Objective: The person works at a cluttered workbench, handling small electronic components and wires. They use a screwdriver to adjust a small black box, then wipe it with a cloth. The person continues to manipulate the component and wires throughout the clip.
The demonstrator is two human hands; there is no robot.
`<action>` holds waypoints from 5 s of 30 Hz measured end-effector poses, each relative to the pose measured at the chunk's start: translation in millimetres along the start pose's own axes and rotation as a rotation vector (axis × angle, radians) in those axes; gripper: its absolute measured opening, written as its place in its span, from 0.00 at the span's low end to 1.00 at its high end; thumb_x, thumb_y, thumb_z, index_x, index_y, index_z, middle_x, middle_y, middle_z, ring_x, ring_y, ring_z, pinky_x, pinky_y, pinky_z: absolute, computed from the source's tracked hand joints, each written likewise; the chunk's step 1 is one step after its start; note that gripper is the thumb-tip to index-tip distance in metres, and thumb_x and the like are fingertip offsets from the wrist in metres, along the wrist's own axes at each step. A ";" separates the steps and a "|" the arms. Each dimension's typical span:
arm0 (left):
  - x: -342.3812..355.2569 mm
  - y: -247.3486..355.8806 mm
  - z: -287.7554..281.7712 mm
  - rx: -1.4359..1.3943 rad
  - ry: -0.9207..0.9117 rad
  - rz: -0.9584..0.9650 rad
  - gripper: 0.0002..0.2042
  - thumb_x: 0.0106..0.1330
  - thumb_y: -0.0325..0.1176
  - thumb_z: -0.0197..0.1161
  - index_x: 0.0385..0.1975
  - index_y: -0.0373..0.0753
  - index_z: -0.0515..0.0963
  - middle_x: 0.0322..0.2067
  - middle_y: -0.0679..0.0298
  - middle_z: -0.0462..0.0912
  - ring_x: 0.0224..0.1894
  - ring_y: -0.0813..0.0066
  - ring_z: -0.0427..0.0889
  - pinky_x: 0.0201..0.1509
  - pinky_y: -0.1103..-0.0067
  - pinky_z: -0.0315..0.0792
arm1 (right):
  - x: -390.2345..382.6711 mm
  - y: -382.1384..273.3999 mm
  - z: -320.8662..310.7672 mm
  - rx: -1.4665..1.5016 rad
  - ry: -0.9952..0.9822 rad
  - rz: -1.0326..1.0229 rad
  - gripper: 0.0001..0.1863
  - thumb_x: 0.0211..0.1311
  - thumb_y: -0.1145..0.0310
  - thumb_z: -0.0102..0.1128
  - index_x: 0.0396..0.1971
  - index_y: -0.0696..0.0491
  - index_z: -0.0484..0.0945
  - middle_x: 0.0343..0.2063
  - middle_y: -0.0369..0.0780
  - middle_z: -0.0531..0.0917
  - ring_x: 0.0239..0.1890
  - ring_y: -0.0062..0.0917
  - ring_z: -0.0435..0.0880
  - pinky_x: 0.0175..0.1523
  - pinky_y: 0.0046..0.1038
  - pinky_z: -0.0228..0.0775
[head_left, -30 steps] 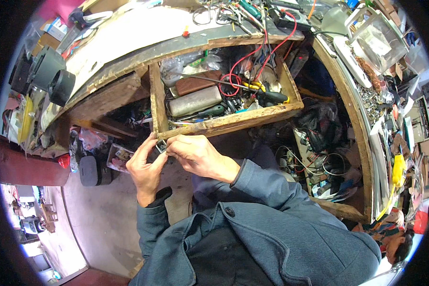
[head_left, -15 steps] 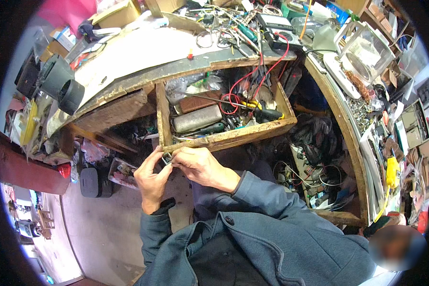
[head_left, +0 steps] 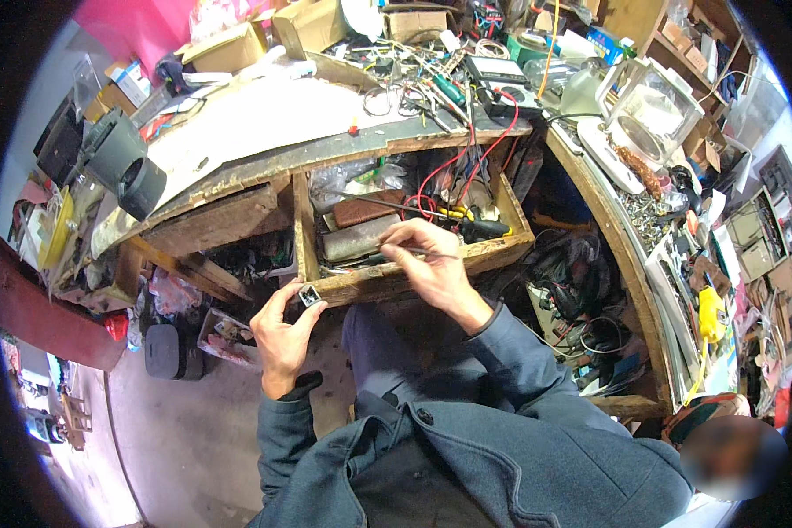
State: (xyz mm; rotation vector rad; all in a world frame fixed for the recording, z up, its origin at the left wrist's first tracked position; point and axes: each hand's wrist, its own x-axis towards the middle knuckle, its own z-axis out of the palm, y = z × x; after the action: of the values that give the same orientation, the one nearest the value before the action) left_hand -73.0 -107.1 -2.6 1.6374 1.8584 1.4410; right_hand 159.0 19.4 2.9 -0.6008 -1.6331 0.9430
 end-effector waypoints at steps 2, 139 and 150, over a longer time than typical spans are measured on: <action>5.9 7.9 1.6 0.013 0.015 0.035 0.20 0.55 0.22 0.77 0.49 0.31 0.84 0.43 0.58 0.90 0.46 0.75 0.87 0.55 0.77 0.78 | 4.8 5.6 -17.3 -0.068 0.028 0.002 0.04 0.61 0.79 0.68 0.34 0.59 0.81 0.33 0.39 0.86 0.37 0.20 0.83 0.45 0.24 0.76; -18.3 15.8 100.8 -0.827 0.213 -0.593 0.06 0.71 0.30 0.64 0.33 0.35 0.81 0.21 0.67 0.80 0.17 0.85 0.72 0.19 0.86 0.63 | -68.2 26.1 30.5 0.032 -0.091 0.067 0.07 0.67 0.78 0.63 0.42 0.61 0.84 0.35 0.39 0.89 0.38 0.19 0.86 0.47 0.23 0.78; -16.9 11.2 104.4 -0.784 0.246 -0.550 0.06 0.70 0.29 0.67 0.33 0.33 0.81 0.21 0.68 0.80 0.17 0.87 0.71 0.19 0.87 0.64 | -79.5 39.5 36.4 0.261 -0.007 0.229 0.08 0.68 0.80 0.62 0.45 0.62 0.83 0.36 0.39 0.89 0.39 0.19 0.86 0.48 0.22 0.79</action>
State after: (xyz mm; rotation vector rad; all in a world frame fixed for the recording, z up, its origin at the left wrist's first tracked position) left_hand 16.3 -72.7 -48.9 0.5547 1.3818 1.8064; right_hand 142.0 -31.1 -76.9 -0.6120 -1.4359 1.3040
